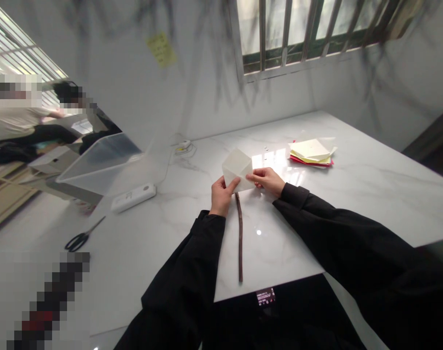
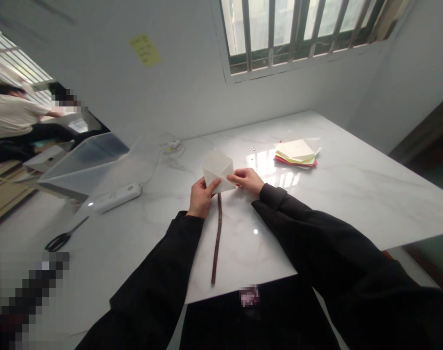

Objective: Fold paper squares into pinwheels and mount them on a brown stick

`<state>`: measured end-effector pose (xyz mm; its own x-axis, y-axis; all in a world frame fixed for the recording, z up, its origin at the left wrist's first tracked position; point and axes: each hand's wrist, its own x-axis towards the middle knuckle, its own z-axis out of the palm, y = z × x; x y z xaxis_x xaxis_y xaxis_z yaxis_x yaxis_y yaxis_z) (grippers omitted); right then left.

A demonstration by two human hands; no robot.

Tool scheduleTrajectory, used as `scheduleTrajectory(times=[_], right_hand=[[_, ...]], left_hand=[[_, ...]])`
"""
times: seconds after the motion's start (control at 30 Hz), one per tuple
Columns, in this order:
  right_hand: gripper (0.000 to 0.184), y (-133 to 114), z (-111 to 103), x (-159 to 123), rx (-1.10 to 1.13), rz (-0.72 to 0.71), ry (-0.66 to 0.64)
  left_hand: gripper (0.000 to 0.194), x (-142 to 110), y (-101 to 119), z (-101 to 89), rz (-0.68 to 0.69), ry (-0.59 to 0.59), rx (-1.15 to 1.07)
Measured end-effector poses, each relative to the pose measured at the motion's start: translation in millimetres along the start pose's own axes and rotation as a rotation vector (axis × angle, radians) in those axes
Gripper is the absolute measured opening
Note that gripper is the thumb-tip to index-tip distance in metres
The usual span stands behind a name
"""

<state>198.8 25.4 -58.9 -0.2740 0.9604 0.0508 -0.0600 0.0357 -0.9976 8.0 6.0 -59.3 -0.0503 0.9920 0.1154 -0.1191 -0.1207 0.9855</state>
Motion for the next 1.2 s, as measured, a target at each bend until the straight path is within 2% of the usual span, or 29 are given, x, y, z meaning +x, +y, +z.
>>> scheduleTrajectory(times=[0.4, 0.63, 0.9, 1.2], right_hand=[[0.057, 5.3, -2.5, 2.5, -0.061, -0.035, -0.021], [0.059, -1.5, -0.6, -0.5, -0.026, -0.016, -0.037], [0.055, -3.7, -1.5, -0.6, -0.126, -0.017, -0.171], [0.051, 3.1, -3.7, 1.5, -0.223, -0.058, -0.169]], left_hand=[[0.055, -1.9, 3.1, 0.4, -0.003, 0.015, 0.027], [0.052, 1.6, -1.6, 0.1, -0.010, 0.049, -0.001], [0.053, 1.5, 10.3, 2.7, -0.090, 0.129, -0.164], [0.053, -1.5, 11.1, 5.3, -0.048, 0.082, -0.148]])
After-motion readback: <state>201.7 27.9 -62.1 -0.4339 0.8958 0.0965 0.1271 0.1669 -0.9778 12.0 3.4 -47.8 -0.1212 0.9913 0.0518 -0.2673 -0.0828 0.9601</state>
